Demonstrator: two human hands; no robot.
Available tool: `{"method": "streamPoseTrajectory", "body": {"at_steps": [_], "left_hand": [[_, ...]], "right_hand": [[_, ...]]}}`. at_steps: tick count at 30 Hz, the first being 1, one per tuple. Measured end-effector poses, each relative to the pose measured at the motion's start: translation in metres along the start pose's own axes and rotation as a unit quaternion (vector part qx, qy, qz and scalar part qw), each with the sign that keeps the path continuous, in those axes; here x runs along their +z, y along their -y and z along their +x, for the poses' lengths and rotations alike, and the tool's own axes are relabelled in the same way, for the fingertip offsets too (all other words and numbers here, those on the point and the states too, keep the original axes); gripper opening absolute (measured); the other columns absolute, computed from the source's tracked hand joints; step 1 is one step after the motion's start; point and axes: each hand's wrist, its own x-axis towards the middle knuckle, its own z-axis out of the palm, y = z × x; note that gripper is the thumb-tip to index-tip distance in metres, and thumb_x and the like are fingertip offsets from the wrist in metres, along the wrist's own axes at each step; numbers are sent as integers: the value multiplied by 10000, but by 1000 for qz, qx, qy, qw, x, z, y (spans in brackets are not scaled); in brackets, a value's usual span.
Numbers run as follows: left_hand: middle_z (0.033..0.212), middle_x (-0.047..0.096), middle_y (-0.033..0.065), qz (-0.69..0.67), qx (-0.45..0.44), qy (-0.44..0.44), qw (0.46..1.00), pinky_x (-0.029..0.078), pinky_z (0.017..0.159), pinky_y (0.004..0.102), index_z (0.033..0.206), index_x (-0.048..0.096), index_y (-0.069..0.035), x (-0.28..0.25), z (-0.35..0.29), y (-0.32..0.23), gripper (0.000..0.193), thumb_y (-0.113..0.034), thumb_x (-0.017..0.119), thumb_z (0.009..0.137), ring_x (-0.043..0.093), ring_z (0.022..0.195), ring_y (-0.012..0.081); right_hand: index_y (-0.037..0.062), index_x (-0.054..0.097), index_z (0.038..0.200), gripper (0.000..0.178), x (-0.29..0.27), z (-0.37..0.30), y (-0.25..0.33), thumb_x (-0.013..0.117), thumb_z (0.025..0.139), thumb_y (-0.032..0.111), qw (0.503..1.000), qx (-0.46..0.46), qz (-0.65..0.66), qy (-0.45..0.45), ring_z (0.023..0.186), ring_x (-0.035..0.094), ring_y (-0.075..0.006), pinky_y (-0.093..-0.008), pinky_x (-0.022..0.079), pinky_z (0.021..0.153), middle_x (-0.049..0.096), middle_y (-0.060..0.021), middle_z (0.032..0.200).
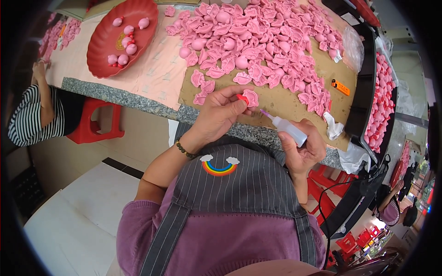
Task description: Assembling small pink plastic toy components by applying glue from a bottle.
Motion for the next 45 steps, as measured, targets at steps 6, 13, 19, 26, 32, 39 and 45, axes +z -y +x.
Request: {"method": "streamPoseTrajectory", "body": {"at_steps": [6, 13, 19, 26, 32, 39, 45], "left_hand": [[1010, 601, 87, -4, -6, -11, 1000, 485, 789, 281, 1199, 487, 22, 3, -1, -1, 358, -51, 568, 857, 589, 881, 158], [1008, 602, 87, -3, -10, -14, 1000, 485, 790, 279, 1198, 487, 22, 2, -1, -1, 360, -42, 569, 853, 587, 877, 156], [1014, 606, 94, 19, -3, -6, 1000, 485, 779, 277, 1200, 485, 11, 1, -1, -1, 371, -92, 579, 856, 597, 883, 167], [977, 612, 84, 0, -19, 9, 1000, 499, 740, 266, 1177, 502, 2, -5, -1, 2, 403, -54, 635, 801, 596, 836, 151], [984, 611, 91, 1, -41, 12, 999, 509, 731, 278, 1175, 504, 1, 1, -1, 0, 390, -45, 625, 806, 599, 826, 159], [994, 609, 108, -5, -42, 31, 999, 503, 744, 287, 1182, 502, 2, 4, -1, -1, 362, -61, 591, 837, 595, 846, 169], [1005, 608, 117, 6, -42, 47, 998, 501, 744, 282, 1189, 496, 7, 2, -2, 1, 372, -70, 591, 839, 596, 849, 166]], "right_hand": [[-42, 595, 756, 240, -1, -1, -1, 761, 626, 72, 1000, 0, -15, -2, 496, 486, -155, -252, 355, 458, 572, -92, 625], [-34, 599, 763, 244, 0, -2, -2, 766, 622, 77, 1000, 2, -30, -1, 491, 487, -158, -255, 356, 457, 561, -87, 612], [-29, 600, 760, 235, 1, 0, -3, 761, 618, 65, 999, -3, -33, 5, 482, 483, -158, -259, 350, 449, 545, -91, 596], [-47, 574, 823, 241, -5, -3, -2, 713, 695, 102, 992, 55, 112, -23, 607, 463, -96, -210, 340, 551, 544, -61, 696], [-50, 581, 821, 208, 2, 3, -4, 706, 720, 83, 990, 36, 133, -34, 555, 451, -75, -206, 324, 497, 557, -51, 652], [-45, 578, 814, 207, 3, 4, -7, 711, 720, 84, 993, 26, 108, -32, 554, 470, -82, -206, 340, 496, 563, -52, 651], [-42, 574, 805, 207, 4, 4, -5, 714, 718, 85, 993, 26, 107, -33, 552, 469, -80, -205, 339, 495, 562, -52, 645]]}}
